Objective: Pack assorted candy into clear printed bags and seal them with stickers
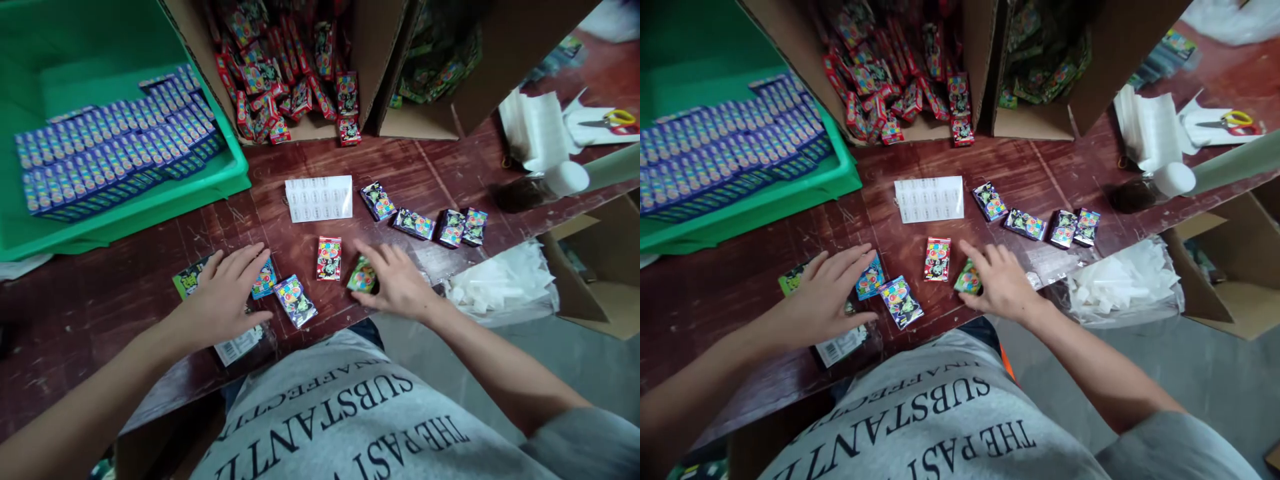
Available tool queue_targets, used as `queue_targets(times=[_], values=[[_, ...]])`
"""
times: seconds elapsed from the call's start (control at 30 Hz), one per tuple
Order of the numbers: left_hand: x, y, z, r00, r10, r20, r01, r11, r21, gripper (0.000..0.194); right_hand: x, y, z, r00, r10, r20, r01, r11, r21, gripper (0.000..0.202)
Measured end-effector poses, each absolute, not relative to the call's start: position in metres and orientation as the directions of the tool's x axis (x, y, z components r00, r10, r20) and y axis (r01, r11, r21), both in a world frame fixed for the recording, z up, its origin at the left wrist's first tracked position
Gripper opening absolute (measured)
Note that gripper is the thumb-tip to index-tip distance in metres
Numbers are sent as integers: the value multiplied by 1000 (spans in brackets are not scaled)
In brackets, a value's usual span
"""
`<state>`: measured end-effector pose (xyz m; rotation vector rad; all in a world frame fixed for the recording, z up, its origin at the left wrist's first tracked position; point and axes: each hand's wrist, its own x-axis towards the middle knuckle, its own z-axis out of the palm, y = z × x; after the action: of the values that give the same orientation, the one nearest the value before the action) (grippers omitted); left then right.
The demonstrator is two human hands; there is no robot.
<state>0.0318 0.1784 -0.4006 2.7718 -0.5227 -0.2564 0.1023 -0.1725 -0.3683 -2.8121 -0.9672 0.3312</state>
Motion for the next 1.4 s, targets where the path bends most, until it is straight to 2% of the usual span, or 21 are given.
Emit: queue_targets(times=[0.1,0.17,0.2,0.27,0.4,0.47,0.53,0.6,0.7,0.77,0.83,0.9,1.0,1.1,1.17,1.27,1.33,1.4], values=[[22,154,-393,928,-362,-88,-314,-887,338,113,108,-168,-369,937,331,-109,328,-944,-45,68],[17,134,-389,934,-347,-81,-302,-891,338,113,111,-164,-370,980,166,-110,170,-985,24,66],[15,126,-388,937,-338,-83,-293,-895,336,108,111,-163,-371,986,125,-111,129,-991,30,66],[13,114,-387,942,-321,-96,-273,-901,337,95,112,-164,-370,984,160,-84,159,-987,-15,66],[20,111,-388,940,-328,-89,-270,-880,390,84,116,-175,-363,871,492,-17,489,-868,-85,68],[27,114,-388,932,-353,-85,-290,-863,413,81,119,-180,-359,820,569,-59,558,-818,-139,57],[35,117,-389,922,-378,-83,-312,-853,419,77,121,-183,-356,853,514,-96,479,-842,-248,47],[44,118,-392,914,-399,-76,-334,-845,419,72,123,-183,-354,900,409,-149,348,-883,-316,49],[55,118,-396,906,-420,-61,-354,-828,434,74,126,-187,-354,913,328,-244,273,-934,-233,59],[61,117,-398,899,-434,-60,-361,-812,460,78,131,-192,-355,912,350,-214,320,-933,-162,73],[67,115,-398,891,-449,-67,-363,-794,487,83,139,-195,-358,858,493,-144,472,-867,-157,92],[71,112,-398,889,-452,-75,-356,-784,509,85,148,-194,-363,718,687,-115,658,-723,-211,107],[74,108,-397,897,-433,-85,-327,-783,529,87,160,-182,-374,573,806,-147,760,-590,-273,108],[72,104,-397,907,-413,-83,-308,-785,537,87,165,-166,-378,563,811,-158,774,-585,-242,108],[70,103,-396,917,-393,-72,-298,-793,531,85,162,-159,-375,606,784,-138,766,-621,-164,102],[65,99,-395,938,-344,-52,-267,-808,525,79,150,-156,-365,799,597,-64,601,-796,70,80],[62,95,-395,948,-314,-45,-245,-815,525,76,139,-157,-358,892,451,-37,449,-871,197,80],[60,92,-394,953,-302,-41,-236,-817,527,75,132,-160,-351,915,395,-77,402,-884,238,82]])
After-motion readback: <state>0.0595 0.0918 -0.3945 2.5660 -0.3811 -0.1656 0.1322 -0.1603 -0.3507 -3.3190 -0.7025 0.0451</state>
